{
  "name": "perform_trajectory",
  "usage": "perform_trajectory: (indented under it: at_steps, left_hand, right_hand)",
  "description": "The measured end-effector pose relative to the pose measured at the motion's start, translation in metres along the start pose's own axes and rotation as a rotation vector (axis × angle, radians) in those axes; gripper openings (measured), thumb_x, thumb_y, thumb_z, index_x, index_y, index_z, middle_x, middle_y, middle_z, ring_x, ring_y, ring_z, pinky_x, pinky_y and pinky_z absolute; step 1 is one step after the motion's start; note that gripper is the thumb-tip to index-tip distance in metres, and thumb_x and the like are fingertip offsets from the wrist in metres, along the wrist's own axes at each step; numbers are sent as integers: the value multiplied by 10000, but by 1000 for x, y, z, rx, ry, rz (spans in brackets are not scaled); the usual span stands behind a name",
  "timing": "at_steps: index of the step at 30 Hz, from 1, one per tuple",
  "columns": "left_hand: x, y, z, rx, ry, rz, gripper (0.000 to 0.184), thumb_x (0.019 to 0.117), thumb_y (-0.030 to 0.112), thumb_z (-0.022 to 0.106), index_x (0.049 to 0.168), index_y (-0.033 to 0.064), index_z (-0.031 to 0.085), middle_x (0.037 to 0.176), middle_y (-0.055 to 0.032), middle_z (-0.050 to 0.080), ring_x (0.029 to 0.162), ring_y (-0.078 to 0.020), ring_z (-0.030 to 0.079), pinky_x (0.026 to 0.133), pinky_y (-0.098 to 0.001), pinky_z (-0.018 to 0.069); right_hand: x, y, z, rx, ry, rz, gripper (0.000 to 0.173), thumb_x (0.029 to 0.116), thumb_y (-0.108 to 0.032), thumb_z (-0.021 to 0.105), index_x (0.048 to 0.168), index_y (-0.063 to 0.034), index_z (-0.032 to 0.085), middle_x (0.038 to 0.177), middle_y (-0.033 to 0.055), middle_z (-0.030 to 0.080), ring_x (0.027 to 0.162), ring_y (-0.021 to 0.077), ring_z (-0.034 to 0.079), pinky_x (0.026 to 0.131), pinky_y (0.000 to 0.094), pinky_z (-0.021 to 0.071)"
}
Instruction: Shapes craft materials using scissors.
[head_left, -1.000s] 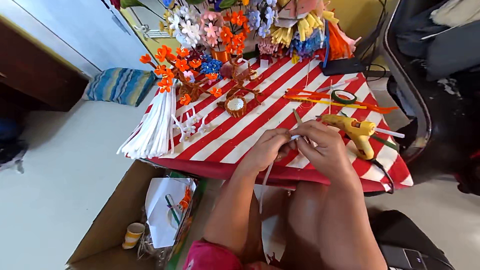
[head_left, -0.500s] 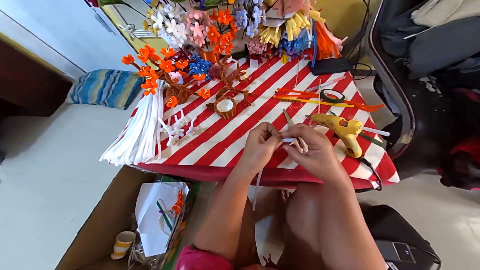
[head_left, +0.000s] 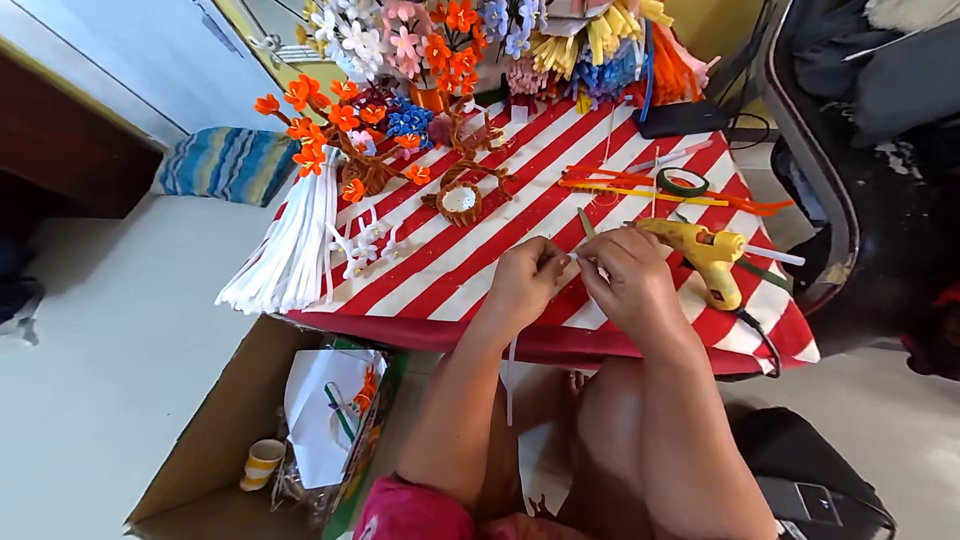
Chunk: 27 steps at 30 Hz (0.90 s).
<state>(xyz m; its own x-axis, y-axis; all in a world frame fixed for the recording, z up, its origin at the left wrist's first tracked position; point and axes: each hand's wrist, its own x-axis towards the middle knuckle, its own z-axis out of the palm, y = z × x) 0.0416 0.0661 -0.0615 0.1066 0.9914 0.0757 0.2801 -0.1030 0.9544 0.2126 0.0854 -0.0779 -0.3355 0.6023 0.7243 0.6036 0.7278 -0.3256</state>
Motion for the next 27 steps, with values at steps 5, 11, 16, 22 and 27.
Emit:
perform_trajectory:
  at_steps: [5, 11, 16, 22, 27]
  left_hand:
    - [-6, -4, 5, -65, 62, 145, 106, 994, 38, 604, 917, -12, 657, 750, -26, 629, 642, -21, 596, 640, -173, 518]
    - [-3, -4, 11, -220, 57, 243, 117, 1012, 24, 566, 940, -11, 651, 772, -16, 644, 676, -29, 618, 666, -189, 543]
    - [0, -4, 16, -291, 66, 318, 92, 983, -13, 587, 993, -39, 674, 836, -36, 686, 727, -43, 654, 710, -215, 575]
    - [2, -9, 20, -188, 83, 425, 73, 976, 3, 599, 980, -39, 659, 807, -43, 655, 702, -25, 616, 679, -185, 540]
    - [3, -13, 23, 69, 185, 657, 75, 945, 0, 653, 954, -62, 694, 852, -109, 692, 773, -104, 673, 763, -236, 580]
  right_hand:
    - [2, -11, -2, -98, 59, -23, 165, 915, -91, 625, 833, -65, 765, 849, 105, 657, 887, 291, 613, 917, 528, 403]
    - [-1, -19, 6, 199, 212, 235, 133, 878, -66, 636, 845, -27, 758, 829, 54, 688, 782, 95, 625, 767, 300, 491]
    - [0, -19, 1, 720, 250, 579, 117, 879, -18, 644, 893, -74, 746, 759, -63, 687, 629, -8, 597, 577, 169, 510]
    - [3, -22, -3, 958, 280, 730, 174, 873, 25, 618, 850, -106, 731, 740, -44, 674, 649, 41, 621, 662, 213, 560]
    - [5, -23, -5, 1043, 354, 742, 210, 897, 47, 578, 868, -100, 724, 748, -33, 686, 656, 54, 643, 678, 235, 581]
